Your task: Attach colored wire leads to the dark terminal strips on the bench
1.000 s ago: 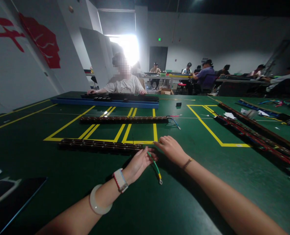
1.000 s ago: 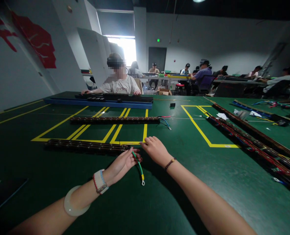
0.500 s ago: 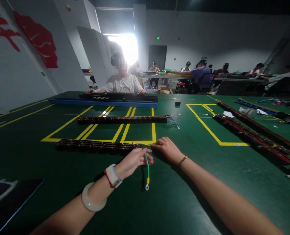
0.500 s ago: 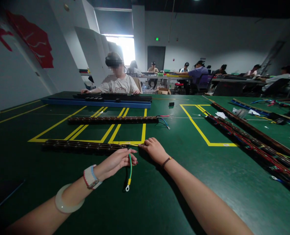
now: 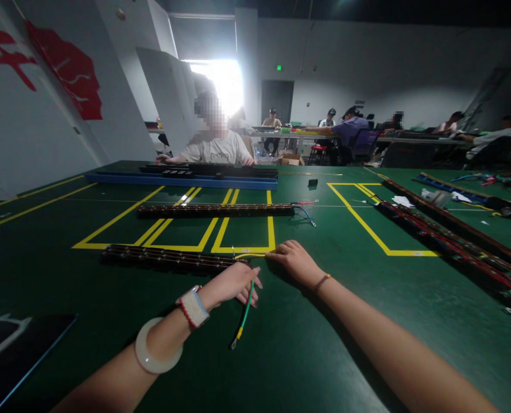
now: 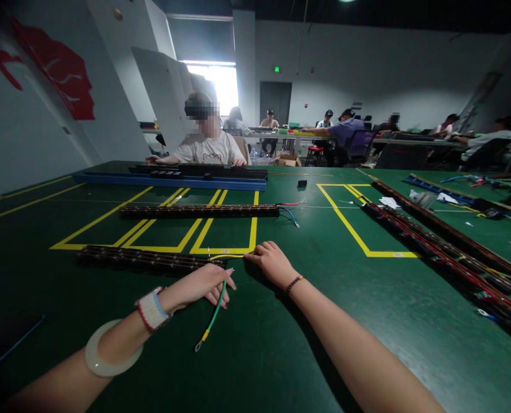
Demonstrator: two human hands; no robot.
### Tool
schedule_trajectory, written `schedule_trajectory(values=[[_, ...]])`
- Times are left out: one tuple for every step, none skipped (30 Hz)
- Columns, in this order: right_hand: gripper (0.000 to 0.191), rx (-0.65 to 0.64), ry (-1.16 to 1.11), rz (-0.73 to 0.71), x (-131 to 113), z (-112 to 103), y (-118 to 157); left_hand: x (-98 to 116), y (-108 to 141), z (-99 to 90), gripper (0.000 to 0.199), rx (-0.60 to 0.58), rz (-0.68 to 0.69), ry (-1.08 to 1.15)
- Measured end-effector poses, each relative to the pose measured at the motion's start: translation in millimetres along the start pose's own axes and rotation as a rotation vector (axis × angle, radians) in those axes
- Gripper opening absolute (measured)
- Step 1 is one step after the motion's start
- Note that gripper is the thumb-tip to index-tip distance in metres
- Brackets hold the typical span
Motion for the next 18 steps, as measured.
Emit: schedule_trajectory(values=[[0.034, 0.002, 0.001, -0.002, 0, 0, 0, 0, 2, -1.0, 0.045, 0.004, -0.026, -0.095], [0.034, 0.004, 0.001, -0.005, -1, 0, 0, 1, 5, -2.3, 0.045, 0.022, -0.047, -0.188], [0.034, 0.004, 0.001, -0.008, -1, -1, -1, 3, 9, -3.4, 0.044, 0.053, -0.053, -0.274], [0.035, 0.004, -0.002, -0.010, -1, -1, -1, 5, 12, -4.5, 0.043, 0.101, -0.042, -0.352], [0.035, 0.004, -0.005, -0.011, -1, -1, -1, 9, 16, -5.6, 0.042, 0.166, -0.015, -0.430], [0.035, 0.003, -0.007, -0.010, -1, -2, -1, 12, 20, -6.5, 0.040, 0.243, 0.023, -0.510], [0.036, 0.003, -0.010, -0.010, -2, -2, 0, 15, 23, -7.2, 0.038, 0.326, 0.057, -0.589], [0.036, 0.003, -0.011, -0.009, -2, -2, 0, 18, 27, -7.1, 0.034, 0.400, 0.094, -0.655], [0.036, 0.003, -0.012, -0.008, -1, -3, 0, 20, 30, -6.2, 0.031, 0.458, 0.129, -0.702], [0.036, 0.002, -0.012, -0.007, -1, -3, 0, 21, 32, -4.9, 0.028, 0.502, 0.161, -0.727], [0.035, 0.002, -0.013, -0.006, -2, -3, 0, 21, 34, -3.3, 0.026, 0.526, 0.182, -0.732], [0.035, 0.003, -0.014, -0.004, -2, -3, 0, 20, 34, -1.8, 0.024, 0.539, 0.192, -0.730], [0.035, 0.004, -0.016, -0.003, -2, -3, 0, 20, 34, 0.0, 0.023, 0.546, 0.199, -0.737], [0.035, 0.006, -0.018, -0.001, -2, -3, 0, 20, 33, 2.3, 0.023, 0.547, 0.207, -0.762], [0.034, 0.007, -0.021, -0.001, -2, -3, 0, 20, 31, 5.1, 0.025, 0.538, 0.210, -0.801], [0.034, 0.009, -0.023, 0.000, -3, -4, 0, 19, 28, 8.5, 0.028, 0.520, 0.215, -0.846], [0.034, 0.010, -0.026, 0.001, -3, -4, 0, 19, 25, 11.8, 0.032, 0.506, 0.224, -0.891], [0.033, 0.010, -0.029, 0.003, -3, -4, 0, 18, 22, 14.7, 0.035, 0.497, 0.238, -0.925]])
Point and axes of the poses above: each hand's wrist, its own y-axis away from the middle knuckle, its own z-axis out of the palm, x = y × z, the point moved 6 cm from there along -y, towards the middle knuckle, and after that the axes turned 1 degree about -z, right-handed, at the moved point
